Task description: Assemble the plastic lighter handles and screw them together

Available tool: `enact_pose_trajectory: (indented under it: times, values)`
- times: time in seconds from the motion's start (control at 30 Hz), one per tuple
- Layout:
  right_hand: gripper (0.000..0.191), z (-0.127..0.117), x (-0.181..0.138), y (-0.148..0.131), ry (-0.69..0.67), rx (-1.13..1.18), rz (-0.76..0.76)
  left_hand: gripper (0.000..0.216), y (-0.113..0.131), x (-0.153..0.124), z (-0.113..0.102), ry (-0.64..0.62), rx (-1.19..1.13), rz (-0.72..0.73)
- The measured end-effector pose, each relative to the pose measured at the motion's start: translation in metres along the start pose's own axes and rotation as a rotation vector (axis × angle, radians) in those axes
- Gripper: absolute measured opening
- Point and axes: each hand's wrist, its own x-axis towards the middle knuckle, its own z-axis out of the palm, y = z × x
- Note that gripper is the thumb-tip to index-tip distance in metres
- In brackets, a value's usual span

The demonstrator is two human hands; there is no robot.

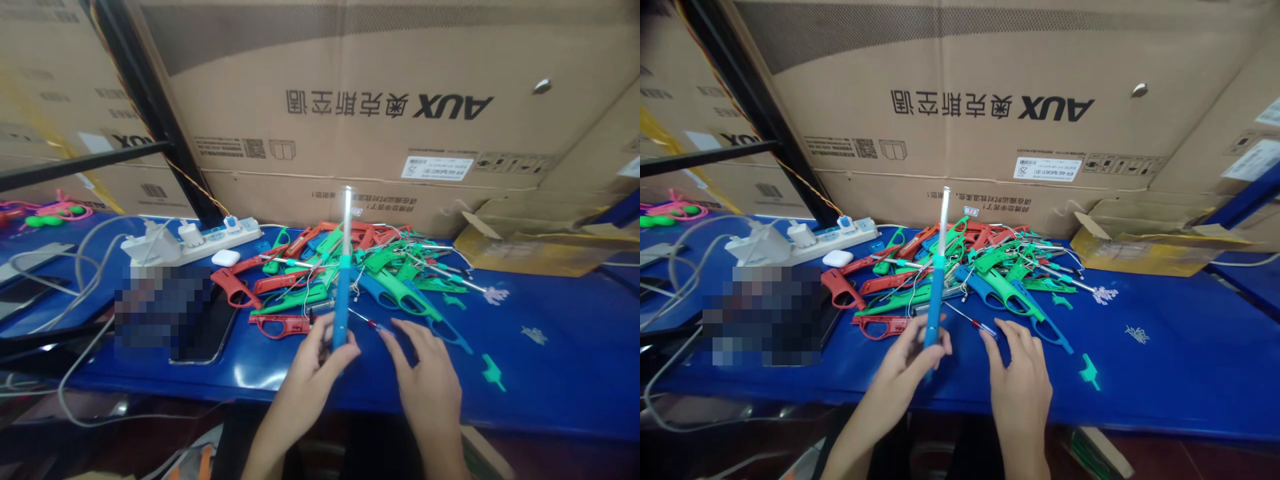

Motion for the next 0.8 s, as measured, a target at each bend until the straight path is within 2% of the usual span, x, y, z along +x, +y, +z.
enact_pose_trajectory:
  times: [0.07,0.13,0.2,0.3,0.33,0.4,0.47,0.53,0.57,0.63,0.73,0.8]
  values:
    - [0.049,-0.001,-0.004,-0.007,0.024,0.131,0.010,0.040,-0.001,-0.004,0.001,0.009,0.127,0.010]
    - [0.048,-0.001,-0.010,-0.020,0.028,0.304,0.094,0.046,-0.001,-0.006,0.002,-0.005,0.280,0.058]
    - [0.049,0.001,-0.018,-0.035,-0.033,0.411,0.197,0.047,0.002,-0.008,0.003,-0.123,0.432,0.125]
    - [0.046,0.004,-0.025,-0.056,-0.138,0.443,0.261,0.048,0.008,-0.009,0.004,-0.299,0.576,0.208]
    - [0.044,0.002,-0.025,-0.061,-0.119,0.446,0.273,0.049,0.010,-0.009,0.004,-0.315,0.594,0.227]
    - [0.041,-0.004,-0.020,-0.063,0.012,0.466,0.287,0.051,0.010,-0.009,0.003,-0.311,0.573,0.238]
    - [0.040,-0.014,-0.010,-0.057,0.170,0.535,0.289,0.052,0.008,-0.008,0.002,-0.264,0.485,0.219]
    - [0.038,-0.025,0.001,-0.042,0.233,0.606,0.290,0.048,0.004,-0.007,0.001,-0.190,0.375,0.179]
    - [0.037,-0.031,0.006,-0.033,0.229,0.573,0.301,0.044,0.003,-0.006,0.000,-0.158,0.332,0.162]
    - [0.040,-0.040,0.016,-0.015,0.164,0.327,0.326,0.036,0.002,-0.006,0.001,-0.144,0.290,0.146]
    - [0.048,-0.048,0.026,0.002,0.010,-0.023,0.321,0.032,0.004,-0.006,0.004,-0.194,0.301,0.141]
    - [0.046,-0.047,0.031,0.004,-0.045,-0.174,0.306,0.031,0.008,-0.007,0.005,-0.214,0.319,0.136]
